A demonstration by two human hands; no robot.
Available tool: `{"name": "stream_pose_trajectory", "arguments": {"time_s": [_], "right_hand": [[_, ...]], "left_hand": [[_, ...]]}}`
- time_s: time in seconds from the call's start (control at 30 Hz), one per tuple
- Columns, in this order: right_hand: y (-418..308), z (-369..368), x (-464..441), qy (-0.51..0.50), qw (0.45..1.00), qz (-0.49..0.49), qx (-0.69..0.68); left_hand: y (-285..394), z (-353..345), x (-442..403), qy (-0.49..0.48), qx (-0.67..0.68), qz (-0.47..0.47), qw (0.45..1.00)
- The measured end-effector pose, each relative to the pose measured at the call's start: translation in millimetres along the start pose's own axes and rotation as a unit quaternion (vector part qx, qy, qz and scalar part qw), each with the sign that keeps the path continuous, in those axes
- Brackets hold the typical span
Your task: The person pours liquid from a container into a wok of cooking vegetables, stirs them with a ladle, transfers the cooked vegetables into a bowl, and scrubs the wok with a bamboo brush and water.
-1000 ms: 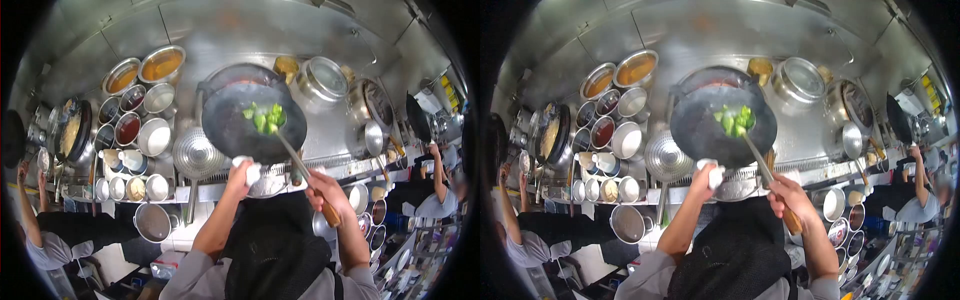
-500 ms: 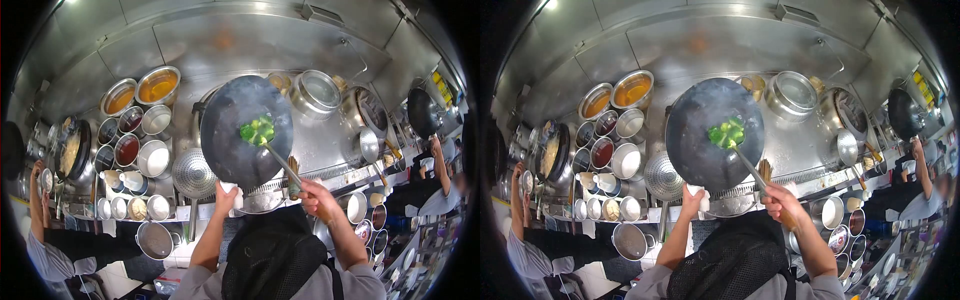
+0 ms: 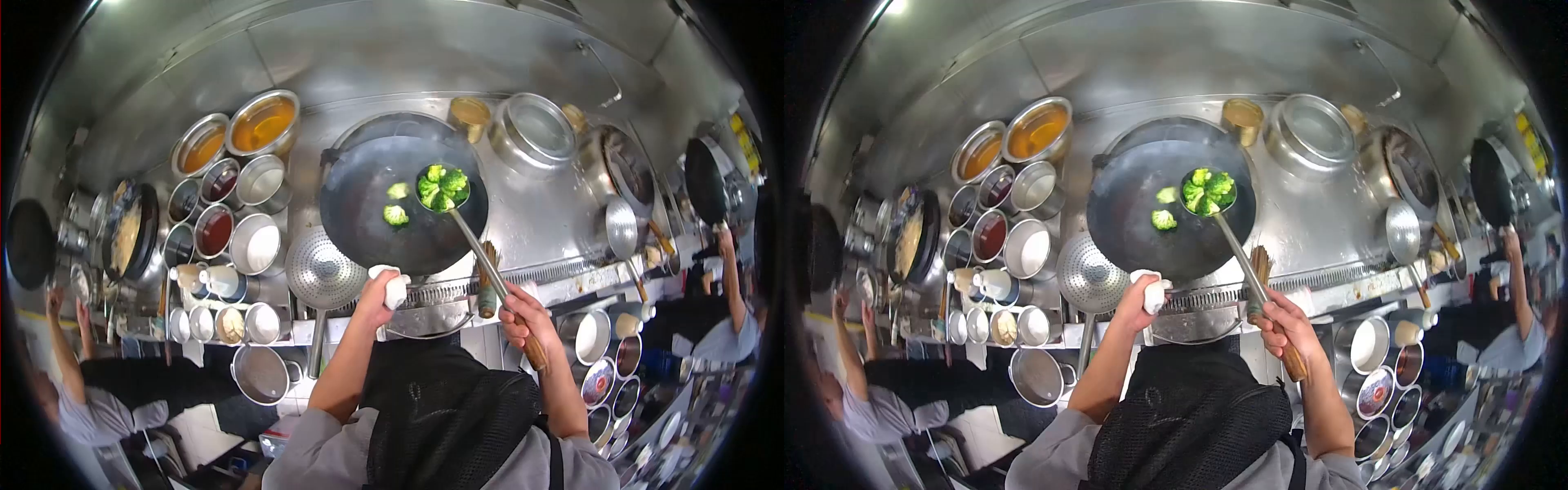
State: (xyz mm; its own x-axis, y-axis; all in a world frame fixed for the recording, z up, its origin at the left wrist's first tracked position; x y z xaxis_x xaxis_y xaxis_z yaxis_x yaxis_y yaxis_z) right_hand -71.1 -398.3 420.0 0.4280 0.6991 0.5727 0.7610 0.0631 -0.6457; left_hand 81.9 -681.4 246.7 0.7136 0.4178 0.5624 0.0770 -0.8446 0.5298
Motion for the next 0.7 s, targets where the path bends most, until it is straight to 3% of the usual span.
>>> {"name": "stream_pose_trajectory", "arguments": {"time_s": [0.17, 0.23, 0.3, 0.43, 0.57, 0.6, 0.7], "right_hand": [[28, -19, 34, 0.032, 0.998, 0.025, -0.048], [43, -25, 60, 0.067, 0.996, 0.034, -0.052], [68, -25, 96, 0.099, 0.993, 0.048, -0.050], [134, -33, 180, 0.106, 0.974, 0.146, -0.140], [207, -40, 271, 0.167, 0.927, 0.232, -0.243], [238, -92, 290, 0.202, 0.915, 0.257, -0.238], [288, -98, 340, 0.266, 0.863, 0.319, -0.286]], "left_hand": [[-2, 21, 14, 0.013, -0.081, 0.001, 0.997], [-1, 38, 25, 0.063, -0.131, 0.002, 0.989], [21, 53, 43, 0.041, -0.188, 0.014, 0.981], [46, 45, 32, -0.072, -0.348, 0.046, 0.933], [17, 4, 48, -0.149, -0.442, 0.076, 0.881], [24, 16, 65, -0.172, -0.443, 0.082, 0.876], [-14, -11, 94, -0.229, -0.484, 0.107, 0.838]]}}
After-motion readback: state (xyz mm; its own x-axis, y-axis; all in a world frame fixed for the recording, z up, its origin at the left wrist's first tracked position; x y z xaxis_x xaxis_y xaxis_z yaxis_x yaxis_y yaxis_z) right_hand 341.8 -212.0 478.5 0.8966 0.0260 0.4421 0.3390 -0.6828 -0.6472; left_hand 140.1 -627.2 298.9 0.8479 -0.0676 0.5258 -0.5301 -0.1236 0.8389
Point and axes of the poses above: each hand's wrist, its own x-axis away from the middle knuckle, its own z-axis out of the back of the hand, y = z × x, the point moved 2 cm from there along -x, towards the middle knuckle, and after that the axes turned 2 degrees about x, right-handed, at the moved point
